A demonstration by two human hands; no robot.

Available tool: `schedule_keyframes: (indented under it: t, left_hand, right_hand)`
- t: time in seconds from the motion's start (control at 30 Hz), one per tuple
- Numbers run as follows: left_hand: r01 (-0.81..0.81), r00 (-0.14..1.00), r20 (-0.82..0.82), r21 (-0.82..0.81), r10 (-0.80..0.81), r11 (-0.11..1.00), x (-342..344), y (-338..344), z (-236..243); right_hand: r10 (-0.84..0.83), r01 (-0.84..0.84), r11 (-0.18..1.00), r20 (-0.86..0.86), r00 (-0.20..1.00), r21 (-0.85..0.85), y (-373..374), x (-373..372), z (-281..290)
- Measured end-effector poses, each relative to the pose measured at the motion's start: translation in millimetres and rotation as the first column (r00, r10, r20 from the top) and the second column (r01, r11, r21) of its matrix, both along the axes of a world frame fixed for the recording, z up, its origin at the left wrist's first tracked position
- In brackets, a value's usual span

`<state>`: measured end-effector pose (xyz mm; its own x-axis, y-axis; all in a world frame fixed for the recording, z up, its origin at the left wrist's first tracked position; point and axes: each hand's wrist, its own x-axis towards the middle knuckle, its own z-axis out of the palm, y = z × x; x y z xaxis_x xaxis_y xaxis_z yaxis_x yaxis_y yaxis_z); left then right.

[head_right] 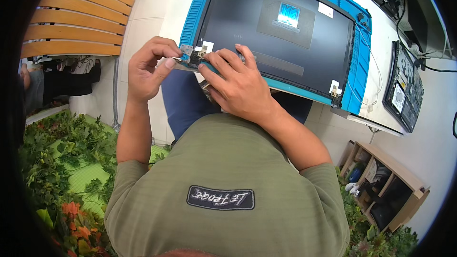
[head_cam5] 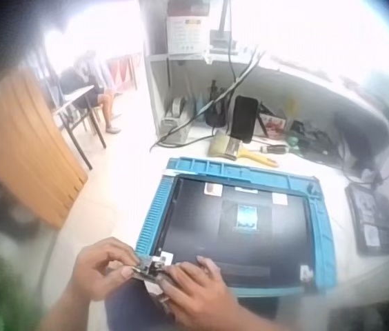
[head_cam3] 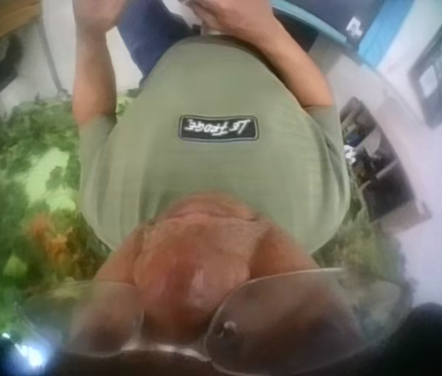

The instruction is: The person works on the internal hinge and wiring of a laptop screen assembly, using a tool to manipulate small components and wires at the bottom edge of the display panel.

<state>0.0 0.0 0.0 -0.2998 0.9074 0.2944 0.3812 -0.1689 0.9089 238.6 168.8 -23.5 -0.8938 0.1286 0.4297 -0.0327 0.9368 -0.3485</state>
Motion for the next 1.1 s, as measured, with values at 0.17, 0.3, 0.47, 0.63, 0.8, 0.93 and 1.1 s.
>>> schedule_keyframes:
  t: [0.17, 0.3, 0.47, 0.63, 0.8, 0.93, 1.1]
  left_hand:
    - [-0.097, 0.966, 0.248, 0.110, 0.067, 0.989, 12, -1, -6]
    - [-0.127, 0.957, 0.281, 0.178, 0.073, 0.976, 10, -14, 0]
    - [-0.239, 0.917, 0.355, 0.125, 0.182, 0.963, 19, -38, -9]
    - [-0.386, 0.805, 0.528, 0.120, 0.270, 0.915, 19, -56, -23]
    - [-0.578, 0.651, 0.641, 0.070, 0.407, 0.813, 5, -83, -47]
    - [-0.667, 0.511, 0.644, -0.122, 0.570, 0.735, -12, -114, -95]
    - [-0.567, 0.427, 0.576, -0.430, 0.697, 0.703, -10, -121, -133]
  right_hand:
    - [0.014, -0.014, 1.000, 0.013, 1.000, -0.025, 1, 0, -1]
    - [0.030, -0.030, 0.999, -0.020, 0.999, -0.011, 3, -8, -2]
    - [0.024, -0.024, 1.000, 0.022, 0.999, -0.007, -1, -2, -2]
    - [0.010, -0.010, 1.000, 0.011, 1.000, 0.015, -2, -7, -5]
    - [0.012, -0.013, 1.000, -0.042, 0.999, -0.020, -5, -3, -1]
    - [0.123, -0.116, 0.992, -0.284, 0.951, 0.040, 0, 28, -5]
    - [0.445, -0.328, 0.583, -0.045, 0.894, -0.743, -56, 8, -24]
